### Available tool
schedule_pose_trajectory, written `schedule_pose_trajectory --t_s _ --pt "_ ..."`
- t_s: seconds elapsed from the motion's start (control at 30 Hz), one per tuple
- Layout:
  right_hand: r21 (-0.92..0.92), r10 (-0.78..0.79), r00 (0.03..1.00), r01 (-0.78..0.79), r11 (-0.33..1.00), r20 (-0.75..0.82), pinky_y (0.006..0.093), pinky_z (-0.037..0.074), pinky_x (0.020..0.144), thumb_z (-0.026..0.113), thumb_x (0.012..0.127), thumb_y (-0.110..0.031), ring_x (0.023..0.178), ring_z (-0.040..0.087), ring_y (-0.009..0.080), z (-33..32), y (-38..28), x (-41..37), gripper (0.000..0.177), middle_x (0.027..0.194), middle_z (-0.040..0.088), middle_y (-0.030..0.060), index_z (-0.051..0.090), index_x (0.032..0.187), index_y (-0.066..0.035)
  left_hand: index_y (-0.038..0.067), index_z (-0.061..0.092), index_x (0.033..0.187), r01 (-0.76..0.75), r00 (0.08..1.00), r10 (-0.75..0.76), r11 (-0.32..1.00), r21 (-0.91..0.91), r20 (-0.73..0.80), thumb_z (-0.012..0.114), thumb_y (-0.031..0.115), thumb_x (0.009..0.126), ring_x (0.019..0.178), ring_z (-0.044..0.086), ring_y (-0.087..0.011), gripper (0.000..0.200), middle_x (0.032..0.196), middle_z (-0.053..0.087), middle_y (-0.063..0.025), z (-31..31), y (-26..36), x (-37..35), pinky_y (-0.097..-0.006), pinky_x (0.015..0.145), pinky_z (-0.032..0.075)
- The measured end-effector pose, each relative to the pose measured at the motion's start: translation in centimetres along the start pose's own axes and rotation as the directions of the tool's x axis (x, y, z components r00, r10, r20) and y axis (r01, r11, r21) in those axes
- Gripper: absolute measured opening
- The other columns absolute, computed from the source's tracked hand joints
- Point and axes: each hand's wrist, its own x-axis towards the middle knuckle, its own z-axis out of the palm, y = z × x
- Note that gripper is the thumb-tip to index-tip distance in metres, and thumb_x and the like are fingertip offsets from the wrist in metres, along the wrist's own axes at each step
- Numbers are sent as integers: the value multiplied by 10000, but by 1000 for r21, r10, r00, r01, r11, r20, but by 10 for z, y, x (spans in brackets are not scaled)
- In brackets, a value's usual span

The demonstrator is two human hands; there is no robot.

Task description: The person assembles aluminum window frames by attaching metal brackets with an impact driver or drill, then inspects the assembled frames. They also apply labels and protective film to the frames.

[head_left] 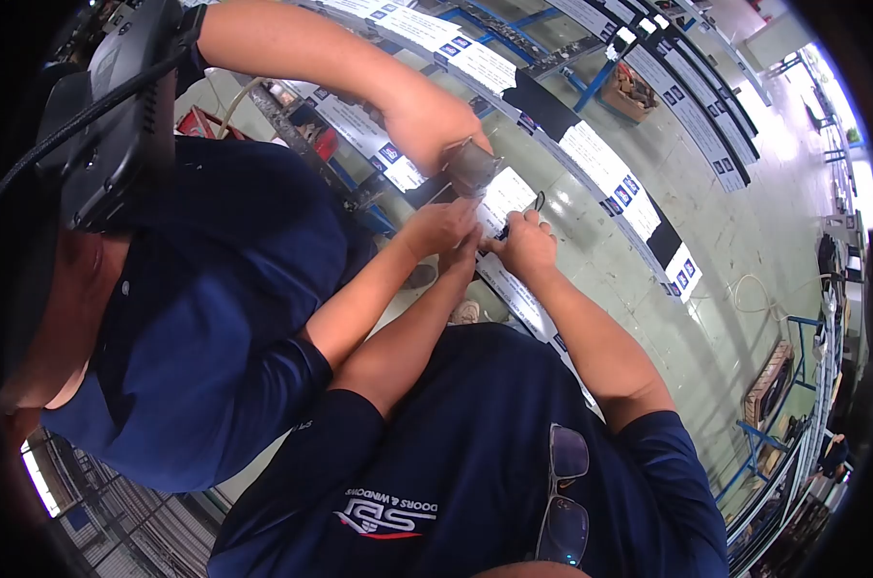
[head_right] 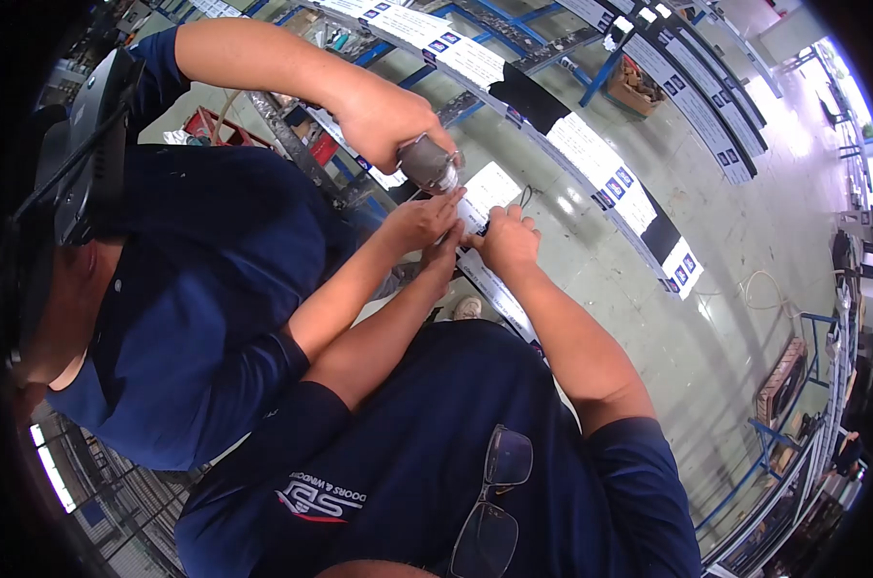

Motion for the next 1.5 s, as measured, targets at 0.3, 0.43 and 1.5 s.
schedule_pose_trajectory --t_s 0.3,0.43,1.5 --pt "27 -20 1000 19 999 14 521 484 960 808 761 -566 1171 579 410 5 3 2 694 1295 570 185 635 1201 -58 88 596 1273 -58 998 62 987 -148 26 778 556 838 906 622 -150 665 1097 653 -54 6 -31 37 -292 755 504" --pt "35 -21 1000 21 999 19 518 485 963 808 760 -562 1161 580 419 3 3 1 684 1275 576 185 639 1198 -65 89 608 1233 -50 999 50 991 -122 -4 773 542 859 820 591 -120 611 1025 658 -4 4 -24 31 -273 692 482" --pt "-20 -20 1000 20 1000 10 566 529 926 822 720 -540 1157 608 459 22 17 15 704 1270 591 262 658 1201 -53 136 580 1329 197 953 -159 972 -129 259 656 640 905 968 592 -173 663 1135 610 -9 0 -47 58 -370 785 494"
